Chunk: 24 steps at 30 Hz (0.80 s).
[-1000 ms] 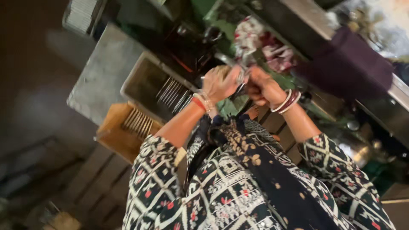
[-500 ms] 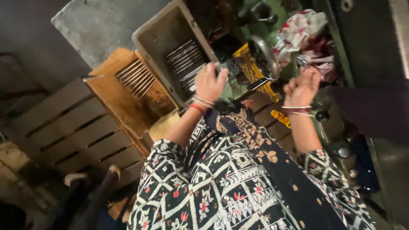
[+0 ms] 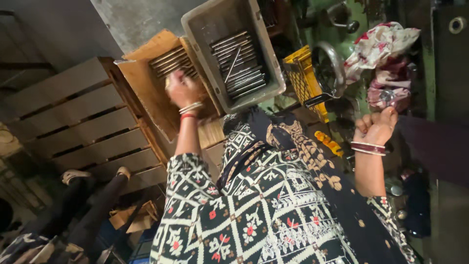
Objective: The person operates a metal turning lathe, repeatedly loading cylindrical metal rods into the chuck, engaging the cutting tool, and advancing the carriage to machine the rod. After each cut, the person removes the finished rod and places it into a nearby bin, then repeats the cycle with a new rod.
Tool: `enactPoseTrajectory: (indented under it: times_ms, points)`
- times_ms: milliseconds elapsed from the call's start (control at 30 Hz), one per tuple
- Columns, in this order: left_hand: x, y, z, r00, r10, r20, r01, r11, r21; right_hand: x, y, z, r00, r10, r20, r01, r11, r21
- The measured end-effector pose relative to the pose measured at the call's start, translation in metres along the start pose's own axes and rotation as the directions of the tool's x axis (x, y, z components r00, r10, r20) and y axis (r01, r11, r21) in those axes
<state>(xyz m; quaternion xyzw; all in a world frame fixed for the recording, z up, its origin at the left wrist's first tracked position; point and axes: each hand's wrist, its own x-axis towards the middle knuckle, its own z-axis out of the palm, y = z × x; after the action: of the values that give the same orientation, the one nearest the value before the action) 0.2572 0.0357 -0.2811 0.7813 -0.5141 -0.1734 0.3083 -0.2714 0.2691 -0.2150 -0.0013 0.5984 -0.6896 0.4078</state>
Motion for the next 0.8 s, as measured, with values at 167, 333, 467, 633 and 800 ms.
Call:
enactPoseTrajectory:
  times_ms: [167, 333, 467, 633, 800]
  points:
    - [0.0, -0.064, -0.009, 0.951, 0.215, 0.224, -0.281, 0.902, 0.327, -0.004, -0.004, 0.012, 0.999, -0.008, -0.033, 0.006, 0.999, -0.05]
    - [0.011, -0.073, -0.007, 0.847, 0.435, 0.306, -0.53, 0.735, 0.422, -0.012, 0.003, 0.027, 0.999, -0.043, 0.029, 0.045, 0.997, -0.068]
    - [0.02, -0.07, -0.013, 0.877, 0.119, 0.465, -0.277, 0.917, 0.288, -0.021, 0.009, 0.035, 0.999, -0.019, 0.03, 0.021, 0.998, -0.056]
    - [0.04, -0.06, -0.04, 0.75, 0.165, 0.64, -0.271, 0.96, 0.07, -0.032, 0.008, 0.03, 0.999, -0.044, -0.002, 0.044, 0.996, -0.079]
    - [0.085, -0.015, -0.081, 0.709, 0.231, 0.666, 0.24, 0.809, -0.536, -0.04, 0.005, 0.023, 0.998, -0.064, 0.023, 0.066, 0.995, -0.075]
